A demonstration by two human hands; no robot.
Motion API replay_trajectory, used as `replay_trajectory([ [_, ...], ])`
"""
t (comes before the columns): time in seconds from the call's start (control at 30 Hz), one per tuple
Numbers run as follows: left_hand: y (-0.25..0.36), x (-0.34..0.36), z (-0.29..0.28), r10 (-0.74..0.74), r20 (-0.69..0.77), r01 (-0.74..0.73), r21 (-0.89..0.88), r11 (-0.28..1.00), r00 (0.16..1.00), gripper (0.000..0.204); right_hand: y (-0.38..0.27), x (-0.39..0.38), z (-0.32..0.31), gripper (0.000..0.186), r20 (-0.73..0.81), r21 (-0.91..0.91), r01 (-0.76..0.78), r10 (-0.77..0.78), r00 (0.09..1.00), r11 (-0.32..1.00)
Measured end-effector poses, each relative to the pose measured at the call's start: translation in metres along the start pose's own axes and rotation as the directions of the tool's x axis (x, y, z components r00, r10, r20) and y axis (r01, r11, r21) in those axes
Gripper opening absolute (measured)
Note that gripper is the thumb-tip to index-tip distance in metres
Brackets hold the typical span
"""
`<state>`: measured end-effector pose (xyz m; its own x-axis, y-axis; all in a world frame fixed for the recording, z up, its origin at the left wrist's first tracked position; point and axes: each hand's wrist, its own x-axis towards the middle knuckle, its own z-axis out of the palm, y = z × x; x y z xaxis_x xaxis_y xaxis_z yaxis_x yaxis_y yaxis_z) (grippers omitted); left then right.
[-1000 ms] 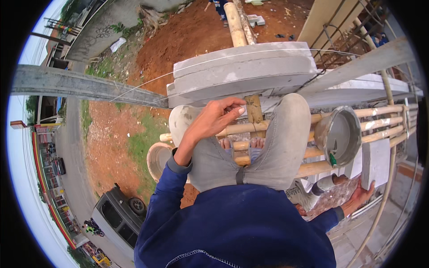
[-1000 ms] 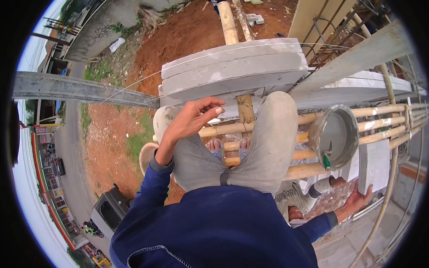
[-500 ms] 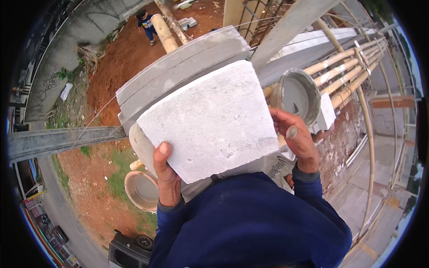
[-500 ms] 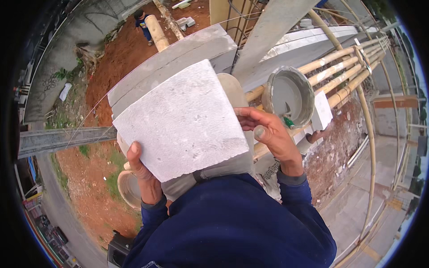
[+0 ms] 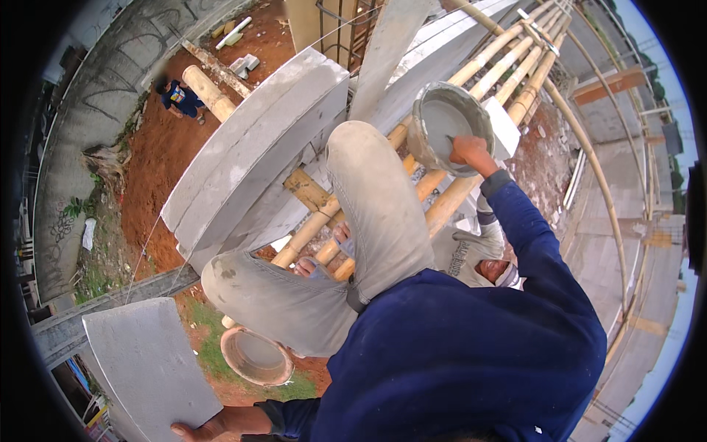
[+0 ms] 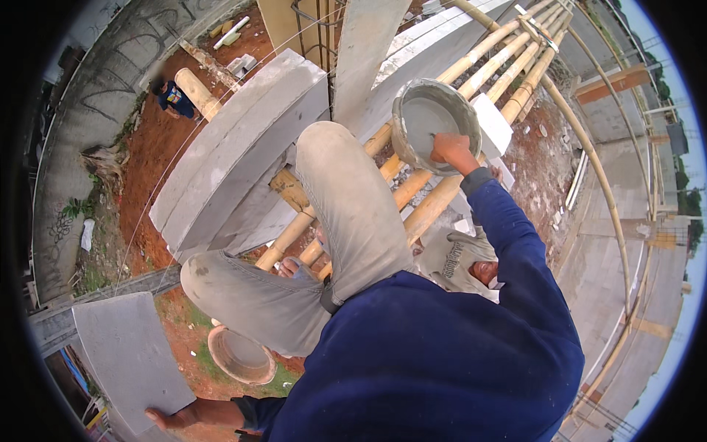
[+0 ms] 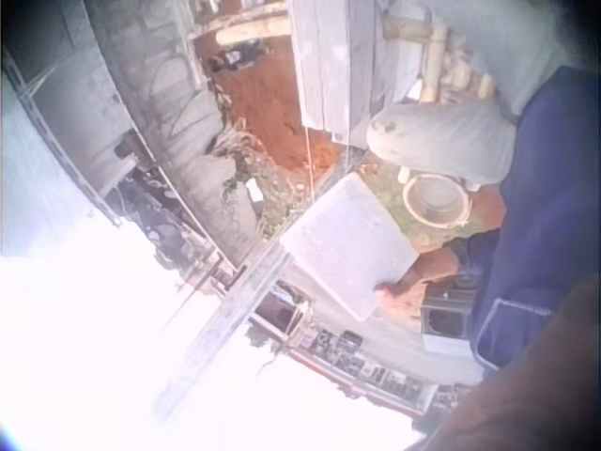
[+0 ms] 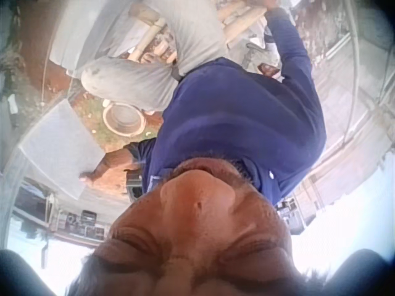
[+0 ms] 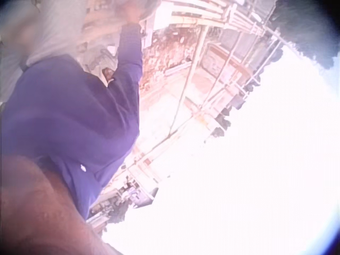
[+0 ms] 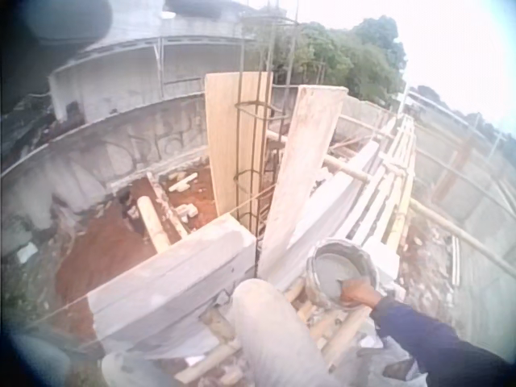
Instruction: The person applies mortar to white rectangular tiles using a trowel and places them onto a bamboo scaffolding structure. They repeatedly scoop mortar from a bucket, spread it on the tile, and position the tile against the scaffolding.
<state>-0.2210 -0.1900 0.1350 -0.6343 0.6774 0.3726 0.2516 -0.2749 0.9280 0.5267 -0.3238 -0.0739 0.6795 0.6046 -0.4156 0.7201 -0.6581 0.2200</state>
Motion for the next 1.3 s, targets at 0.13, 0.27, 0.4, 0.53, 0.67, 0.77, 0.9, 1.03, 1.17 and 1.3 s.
replay_trajectory([
  [0.13,-0.016,0.001,-0.009,-0.029,0.048,0.025,0.070,0.997,0.998,0.077,0.058,-0.004,-0.034,0.041,-0.131,0.038,0.099,-0.093,0.987,0.994],
  [0.27,-0.044,-0.028,0.002,-0.127,0.091,0.104,0.228,0.968,0.988,0.076,0.103,-0.024,-0.028,0.042,-0.157,0.305,0.007,0.043,0.987,0.952],
  [0.4,-0.114,-0.053,-0.011,-0.340,0.183,0.313,0.161,0.936,0.922,0.085,0.086,-0.060,0.000,0.030,0.064,0.848,-0.132,0.147,0.987,0.513],
  [0.53,-0.155,-0.078,0.000,-0.603,0.391,0.712,-0.251,0.656,0.695,0.089,0.045,-0.082,-0.005,0.026,0.150,0.972,-0.194,0.285,0.947,0.132],
  [0.67,-0.180,-0.090,-0.008,-0.523,0.421,0.672,-0.491,0.555,0.741,0.085,0.006,-0.101,-0.057,0.033,-0.055,0.938,-0.041,0.265,0.963,0.345],
  [0.77,-0.192,-0.076,0.017,-0.494,0.318,0.584,-0.527,0.617,0.809,0.088,-0.007,-0.121,-0.097,0.030,-0.093,0.969,0.055,0.150,0.984,0.241],
  [0.9,-0.202,-0.060,0.034,-0.448,0.271,0.506,-0.644,0.574,0.852,0.084,-0.069,-0.129,-0.176,0.033,-0.230,0.969,0.243,-0.227,0.946,0.034],
  [1.03,-0.200,-0.061,0.045,-0.462,0.285,0.522,-0.657,0.544,0.840,0.081,-0.154,-0.151,-0.252,0.031,-0.231,0.954,0.298,-0.611,0.758,0.010],
  [1.17,-0.194,-0.083,0.031,-0.492,0.288,0.559,-0.573,0.599,0.822,0.079,-0.240,-0.150,-0.294,0.030,-0.048,0.909,0.382,-0.867,0.495,0.168],
  [1.3,-0.203,-0.114,-0.006,-0.520,0.284,0.592,-0.339,0.731,0.805,0.074,-0.325,-0.155,-0.294,0.031,0.254,0.794,0.484,-0.924,0.286,0.369],
])
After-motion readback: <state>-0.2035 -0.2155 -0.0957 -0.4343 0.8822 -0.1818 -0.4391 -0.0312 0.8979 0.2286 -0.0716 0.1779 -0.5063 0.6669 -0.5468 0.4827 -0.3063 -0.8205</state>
